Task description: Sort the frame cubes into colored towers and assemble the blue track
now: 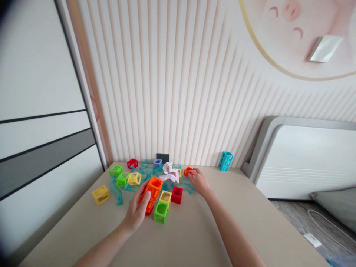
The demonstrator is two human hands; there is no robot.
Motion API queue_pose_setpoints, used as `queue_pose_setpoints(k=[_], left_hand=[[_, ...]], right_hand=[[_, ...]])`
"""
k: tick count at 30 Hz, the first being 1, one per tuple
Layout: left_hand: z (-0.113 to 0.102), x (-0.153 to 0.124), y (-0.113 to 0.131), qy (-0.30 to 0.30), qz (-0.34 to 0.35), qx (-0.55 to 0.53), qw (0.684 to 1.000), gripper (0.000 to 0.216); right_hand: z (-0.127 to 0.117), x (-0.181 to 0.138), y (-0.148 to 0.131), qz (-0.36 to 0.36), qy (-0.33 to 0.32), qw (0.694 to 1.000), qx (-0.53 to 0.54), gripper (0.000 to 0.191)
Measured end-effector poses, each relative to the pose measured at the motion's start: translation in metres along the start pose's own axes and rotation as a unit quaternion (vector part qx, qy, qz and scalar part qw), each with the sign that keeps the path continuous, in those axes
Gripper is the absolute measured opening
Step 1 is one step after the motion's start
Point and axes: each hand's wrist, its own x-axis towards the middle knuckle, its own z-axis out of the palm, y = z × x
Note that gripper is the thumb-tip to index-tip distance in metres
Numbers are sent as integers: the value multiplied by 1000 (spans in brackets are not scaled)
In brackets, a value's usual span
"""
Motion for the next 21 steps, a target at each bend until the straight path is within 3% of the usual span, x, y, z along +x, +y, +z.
queue_pose_setpoints(k=[5, 12, 17, 21], left_hand=[[-2, 1, -2, 13, 12, 4, 1000, 48], [-1, 1, -2, 2, 21, 16, 1000, 44], [1, -2, -2, -14, 48, 60, 997, 44], [3, -4, 0, -21, 67, 120, 990, 41]], right_hand=[[3, 0, 5, 72, 74, 994, 47, 22], [-8, -10, -5, 146, 208, 950, 181, 64], [-6, -30, -47, 122, 233, 920, 289, 61], [-2, -56, -91, 42, 188, 925, 328, 42]])
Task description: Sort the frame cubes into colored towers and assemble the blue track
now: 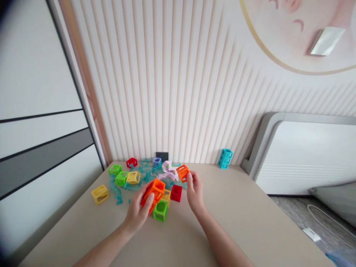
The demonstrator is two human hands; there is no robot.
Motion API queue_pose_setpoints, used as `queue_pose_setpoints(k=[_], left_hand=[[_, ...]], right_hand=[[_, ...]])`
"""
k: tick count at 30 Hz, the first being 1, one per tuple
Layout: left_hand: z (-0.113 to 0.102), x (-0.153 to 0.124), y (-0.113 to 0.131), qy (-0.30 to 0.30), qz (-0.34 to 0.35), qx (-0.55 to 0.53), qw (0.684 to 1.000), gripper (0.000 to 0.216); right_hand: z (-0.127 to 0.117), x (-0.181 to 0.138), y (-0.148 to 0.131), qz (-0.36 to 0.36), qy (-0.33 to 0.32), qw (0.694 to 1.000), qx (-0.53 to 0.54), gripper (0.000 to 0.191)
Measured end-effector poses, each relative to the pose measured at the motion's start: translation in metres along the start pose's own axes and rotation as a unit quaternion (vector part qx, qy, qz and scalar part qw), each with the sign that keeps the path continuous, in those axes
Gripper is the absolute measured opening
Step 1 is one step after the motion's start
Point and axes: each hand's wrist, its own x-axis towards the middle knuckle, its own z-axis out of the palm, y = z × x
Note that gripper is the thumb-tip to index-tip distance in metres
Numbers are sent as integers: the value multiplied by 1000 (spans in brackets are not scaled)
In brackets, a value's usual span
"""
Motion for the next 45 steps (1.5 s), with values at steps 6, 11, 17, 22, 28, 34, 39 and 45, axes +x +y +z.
queue_pose_setpoints(k=[6, 11, 17, 22, 28, 34, 39, 45], left_hand=[[-1, 0, 6, -35, 54, 70, 995, 38], [-2, -1, 10, -64, 81, 109, 989, 38], [-2, -2, 8, -61, 110, 156, 980, 40], [-2, -3, 8, -31, 128, 173, 976, 42], [-1, -5, 9, -19, 143, 171, 975, 46], [0, -5, 8, -34, 141, 170, 975, 47], [1, -7, 6, -46, 144, 179, 972, 51], [2, -9, 4, -57, 145, 202, 967, 54]], right_hand=[[11, -29, -25, -75, -54, 994, 53, 28], [9, -34, -20, -101, -65, 992, 46, 24], [8, -43, -20, -107, -116, 986, 54, 20], [8, -50, -21, -61, -146, 978, 134, 38], [14, -59, -11, 18, -230, 958, 168, 55], [17, -61, -3, 48, -241, 953, 175, 40], [15, -59, -7, 28, -233, 958, 165, 40], [12, -56, -14, -5, -236, 962, 134, 40]])
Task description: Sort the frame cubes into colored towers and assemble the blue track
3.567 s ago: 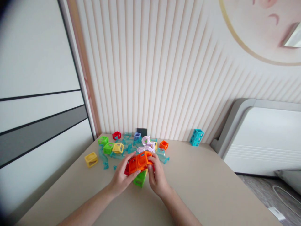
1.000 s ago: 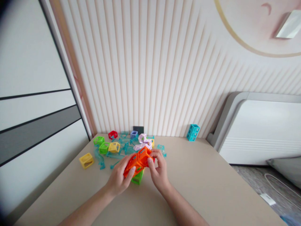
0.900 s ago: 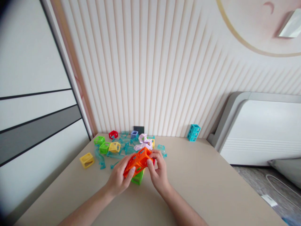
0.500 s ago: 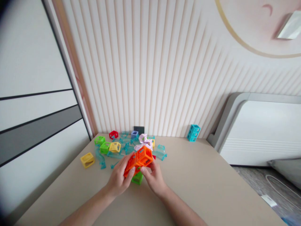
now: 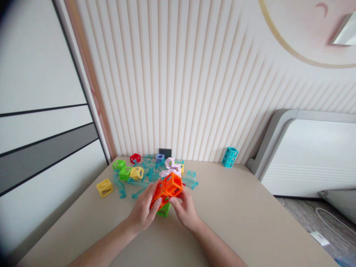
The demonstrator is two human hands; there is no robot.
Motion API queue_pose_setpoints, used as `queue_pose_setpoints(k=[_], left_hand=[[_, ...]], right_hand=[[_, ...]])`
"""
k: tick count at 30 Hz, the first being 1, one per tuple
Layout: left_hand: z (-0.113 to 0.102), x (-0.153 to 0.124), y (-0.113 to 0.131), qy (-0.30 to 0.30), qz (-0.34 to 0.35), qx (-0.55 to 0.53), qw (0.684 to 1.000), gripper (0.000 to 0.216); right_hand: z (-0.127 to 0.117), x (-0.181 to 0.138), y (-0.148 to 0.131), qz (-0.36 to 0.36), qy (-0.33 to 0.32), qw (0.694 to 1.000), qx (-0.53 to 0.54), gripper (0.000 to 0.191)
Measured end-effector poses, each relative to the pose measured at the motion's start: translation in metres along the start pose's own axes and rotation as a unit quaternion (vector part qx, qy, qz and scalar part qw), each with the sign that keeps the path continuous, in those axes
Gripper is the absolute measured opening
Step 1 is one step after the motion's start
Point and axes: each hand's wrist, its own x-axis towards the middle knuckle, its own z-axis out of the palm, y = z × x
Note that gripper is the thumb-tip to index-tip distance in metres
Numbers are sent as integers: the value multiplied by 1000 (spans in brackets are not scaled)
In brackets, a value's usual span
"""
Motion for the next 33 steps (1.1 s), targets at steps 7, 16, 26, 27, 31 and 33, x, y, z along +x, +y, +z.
queue_pose_setpoints(k=[7, 16, 26, 27, 31, 33], left_hand=[[5, -4, -3, -24, -24, -15, 999, 54], [10, -4, 0, -17, -74, -70, 995, 51], [9, -1, 4, -16, -90, -151, 984, 50], [9, -1, 5, -15, -92, -149, 984, 49], [9, -1, 5, -7, -88, -131, 987, 49], [8, -1, 5, -8, -81, -129, 988, 50]], right_hand=[[-2, 5, -9, -33, 17, 999, -36, 39], [4, 3, -9, -46, 8, 998, -41, 42], [4, 2, -11, -27, 1, 998, -51, 37], [4, 2, -11, -30, 3, 998, -56, 37], [5, 2, -12, -42, 11, 996, -80, 42], [5, 1, -13, -47, 14, 995, -90, 44]])
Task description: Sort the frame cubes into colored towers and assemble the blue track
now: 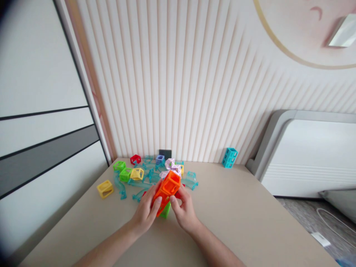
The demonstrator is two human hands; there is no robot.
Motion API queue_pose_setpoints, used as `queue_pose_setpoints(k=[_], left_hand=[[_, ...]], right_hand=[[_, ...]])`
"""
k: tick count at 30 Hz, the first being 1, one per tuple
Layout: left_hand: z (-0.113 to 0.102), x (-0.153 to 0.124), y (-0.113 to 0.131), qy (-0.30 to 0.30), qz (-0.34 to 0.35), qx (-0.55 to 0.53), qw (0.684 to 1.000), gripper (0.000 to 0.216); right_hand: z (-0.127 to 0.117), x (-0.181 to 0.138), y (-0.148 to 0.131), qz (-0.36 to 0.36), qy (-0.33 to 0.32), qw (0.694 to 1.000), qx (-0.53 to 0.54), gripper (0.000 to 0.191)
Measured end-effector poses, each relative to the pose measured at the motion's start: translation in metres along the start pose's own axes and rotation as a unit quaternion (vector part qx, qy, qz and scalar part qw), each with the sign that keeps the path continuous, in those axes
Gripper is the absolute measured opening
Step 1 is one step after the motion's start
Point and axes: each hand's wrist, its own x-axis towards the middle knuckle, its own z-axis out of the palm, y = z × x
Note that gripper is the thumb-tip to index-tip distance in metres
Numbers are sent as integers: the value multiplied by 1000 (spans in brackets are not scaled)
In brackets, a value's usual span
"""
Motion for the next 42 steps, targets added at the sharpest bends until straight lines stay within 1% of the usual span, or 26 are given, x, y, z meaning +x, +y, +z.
queue_pose_setpoints(k=[7, 12, 18, 21, 24, 26, 28, 32, 35, 38, 40, 42], left_hand=[[0, -1, 0, -7, 13, -4, 1000, 53], [2, -3, 2, -9, 8, -17, 1000, 66], [2, 0, 9, 1, -43, -121, 992, 74], [-1, 3, 12, 19, -58, -159, 985, 71], [-2, 4, 13, 27, -60, -169, 983, 61], [-2, 4, 15, 22, -74, -166, 983, 53], [-2, 5, 17, 7, -91, -176, 980, 49], [-4, 6, 18, -16, -105, -220, 970, 50], [-4, 7, 15, -11, -122, -269, 955, 53], [-1, 7, 12, -1, -152, -334, 930, 60], [1, 7, 10, 8, -167, -366, 915, 64], [3, 6, 10, 12, -171, -381, 909, 65]], right_hand=[[-1, 0, 0, -9, 3, 1000, -10, 46], [-1, 1, 0, -11, 7, 1000, -22, 47], [0, -2, 3, 9, 5, 1000, 0, 47], [1, -4, 6, 12, 0, 1000, 13, 57], [2, -5, 9, 2, -14, 1000, 2, 57], [3, -6, 11, -2, -18, 1000, -12, 57], [2, -7, 14, 0, -16, 1000, -27, 57], [1, -7, 15, 20, 2, 999, -32, 50], [1, -3, 7, 46, -7, 999, 5, 44], [2, 0, 1, 77, -28, 995, 57, 41], [2, 2, -1, 94, -31, 992, 73, 39], [3, 2, 0, 103, -29, 991, 77, 38]])
